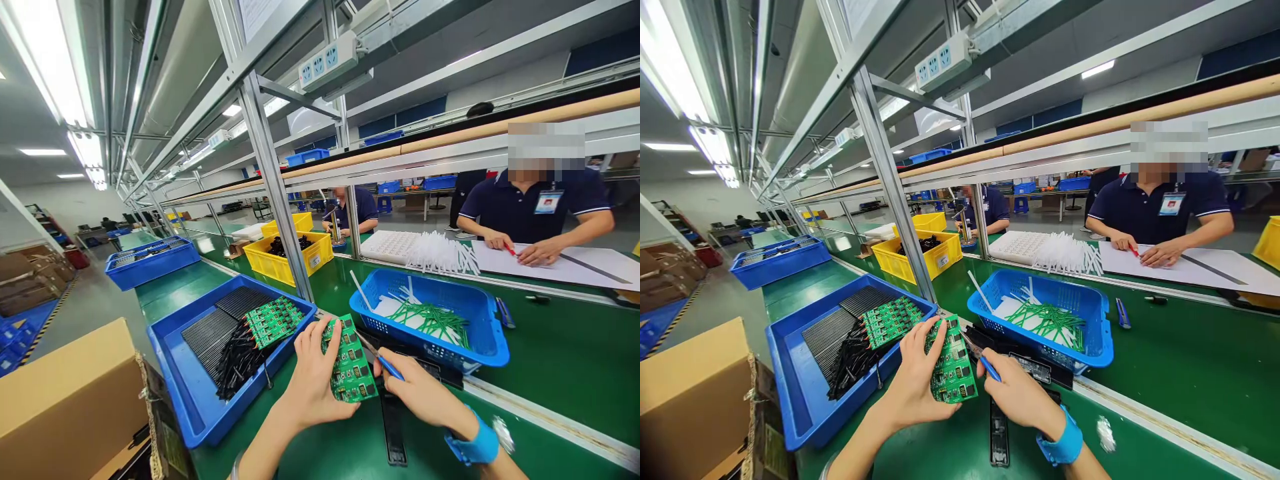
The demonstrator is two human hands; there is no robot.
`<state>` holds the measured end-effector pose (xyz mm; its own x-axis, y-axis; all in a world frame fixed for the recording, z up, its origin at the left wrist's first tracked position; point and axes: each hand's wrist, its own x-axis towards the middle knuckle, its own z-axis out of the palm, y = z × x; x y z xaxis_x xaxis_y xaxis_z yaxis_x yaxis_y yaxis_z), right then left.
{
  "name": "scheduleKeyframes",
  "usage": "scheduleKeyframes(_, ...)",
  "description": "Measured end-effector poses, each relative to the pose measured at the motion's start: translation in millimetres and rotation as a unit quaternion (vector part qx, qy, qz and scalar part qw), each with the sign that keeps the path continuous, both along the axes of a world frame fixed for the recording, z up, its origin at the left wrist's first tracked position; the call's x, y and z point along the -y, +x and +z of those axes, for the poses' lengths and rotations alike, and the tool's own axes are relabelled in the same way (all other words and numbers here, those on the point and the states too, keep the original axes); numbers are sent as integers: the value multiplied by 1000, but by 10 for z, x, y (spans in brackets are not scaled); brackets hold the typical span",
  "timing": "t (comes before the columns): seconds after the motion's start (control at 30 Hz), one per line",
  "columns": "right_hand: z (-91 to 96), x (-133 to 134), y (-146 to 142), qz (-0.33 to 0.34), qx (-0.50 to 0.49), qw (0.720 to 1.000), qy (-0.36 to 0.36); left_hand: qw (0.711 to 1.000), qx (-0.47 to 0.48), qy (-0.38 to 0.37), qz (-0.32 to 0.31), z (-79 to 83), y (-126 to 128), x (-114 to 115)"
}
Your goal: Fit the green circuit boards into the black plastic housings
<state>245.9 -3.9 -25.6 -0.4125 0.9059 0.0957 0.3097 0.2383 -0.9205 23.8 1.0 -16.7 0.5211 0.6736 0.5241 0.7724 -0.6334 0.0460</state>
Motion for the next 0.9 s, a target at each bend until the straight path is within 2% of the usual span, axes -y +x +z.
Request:
scheduleKeyframes(0.07, -15, -24, 38, 53, -97, 988, -108, 999, 24, -16, -17, -10, 38, 16)
scheduleKeyframes(0.1, -37, -44, 50, 87, -165, 965, -183, 999, 41, -25, -23, -14, 60, 25)
scheduleKeyframes(0.17, -94, -93, 55, 139, -287, 898, -303, 995, 82, -40, -29, -16, 112, 37)
scheduleKeyframes(0.23, -144, -147, 43, 147, -372, 854, -332, 991, 123, -44, -26, -14, 163, 31)
scheduleKeyframes(0.33, -152, -205, 42, 84, -459, 841, -273, 989, 142, -33, 3, -4, 209, -17)
scheduleKeyframes(0.37, -136, -211, 54, 57, -468, 844, -256, 991, 133, -27, 16, 2, 211, -41)
scheduleKeyframes(0.4, -113, -210, 73, 34, -450, 859, -244, 992, 121, -19, 28, 9, 206, -67)
scheduleKeyframes(0.43, -85, -200, 94, 22, -402, 885, -233, 993, 107, -9, 38, 17, 195, -93)
scheduleKeyframes(0.5, -24, -166, 136, 33, -251, 946, -201, 995, 80, 13, 51, 36, 162, -142)
scheduleKeyframes(0.57, 32, -126, 163, 57, -127, 979, -146, 996, 58, 32, 59, 56, 124, -176)
scheduleKeyframes(0.63, 66, -94, 173, 79, -116, 983, -122, 996, 46, 39, 62, 73, 96, -186)
scheduleKeyframes(0.8, 7, -112, 141, 150, -199, 945, -213, 995, 84, 22, 49, 75, 107, -146)
scheduleKeyframes(0.9, -45, -203, 129, 155, -238, 932, -224, 986, 157, 10, 51, 67, 104, -156)
